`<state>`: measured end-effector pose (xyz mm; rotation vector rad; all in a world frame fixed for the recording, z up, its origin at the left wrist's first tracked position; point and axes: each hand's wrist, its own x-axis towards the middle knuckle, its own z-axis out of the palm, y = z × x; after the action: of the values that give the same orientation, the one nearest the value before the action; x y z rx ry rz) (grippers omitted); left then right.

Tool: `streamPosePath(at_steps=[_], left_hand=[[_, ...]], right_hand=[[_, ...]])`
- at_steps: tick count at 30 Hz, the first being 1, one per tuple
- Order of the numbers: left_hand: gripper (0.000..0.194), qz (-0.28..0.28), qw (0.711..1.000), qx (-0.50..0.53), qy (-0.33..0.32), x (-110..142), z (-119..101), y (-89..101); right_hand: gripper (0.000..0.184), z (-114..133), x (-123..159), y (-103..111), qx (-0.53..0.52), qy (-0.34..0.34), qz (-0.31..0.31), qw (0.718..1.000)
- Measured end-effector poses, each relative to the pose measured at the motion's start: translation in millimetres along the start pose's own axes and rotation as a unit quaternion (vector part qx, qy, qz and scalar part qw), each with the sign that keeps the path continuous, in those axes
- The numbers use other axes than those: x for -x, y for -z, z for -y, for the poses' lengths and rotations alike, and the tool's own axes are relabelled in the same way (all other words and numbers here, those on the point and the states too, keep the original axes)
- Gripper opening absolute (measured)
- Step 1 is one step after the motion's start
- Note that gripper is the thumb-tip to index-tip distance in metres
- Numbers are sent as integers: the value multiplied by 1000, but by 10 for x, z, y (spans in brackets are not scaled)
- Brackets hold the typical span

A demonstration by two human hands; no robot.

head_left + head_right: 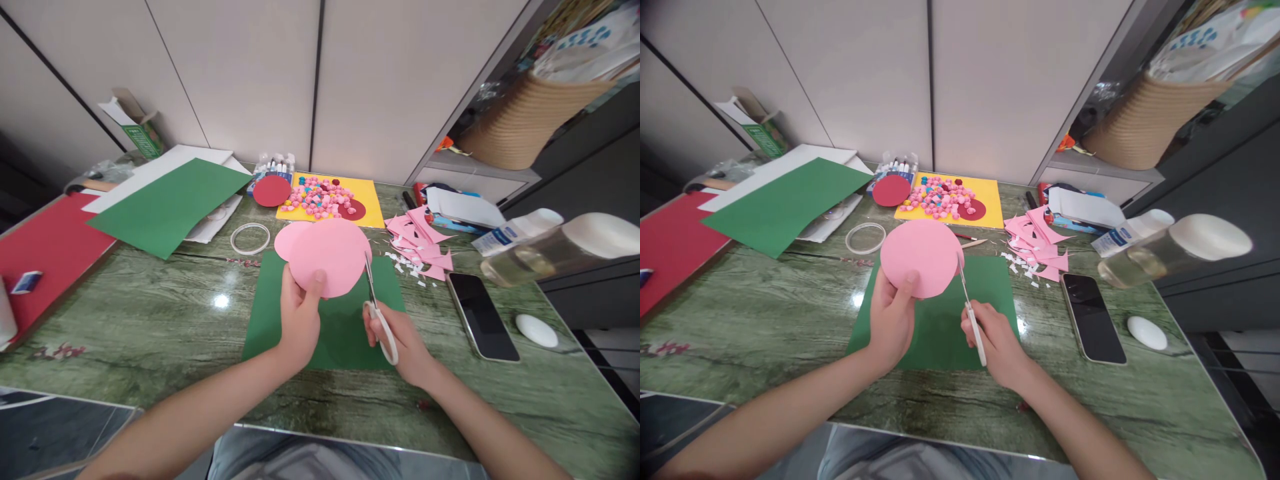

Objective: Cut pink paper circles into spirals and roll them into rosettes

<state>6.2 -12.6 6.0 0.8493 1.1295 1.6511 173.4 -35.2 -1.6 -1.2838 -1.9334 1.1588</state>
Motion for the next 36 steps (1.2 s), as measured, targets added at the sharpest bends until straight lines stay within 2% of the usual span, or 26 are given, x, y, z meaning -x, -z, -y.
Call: streamPosePath(at_steps=[18, 36], left_hand=[[34, 43, 999, 19, 6, 23, 8, -7], [27, 5, 1000, 4, 10, 11, 42, 4]], right_hand=[[47, -43, -6, -10, -6, 17, -19, 1000], [43, -8, -9, -9, 1, 8, -5, 1000]])
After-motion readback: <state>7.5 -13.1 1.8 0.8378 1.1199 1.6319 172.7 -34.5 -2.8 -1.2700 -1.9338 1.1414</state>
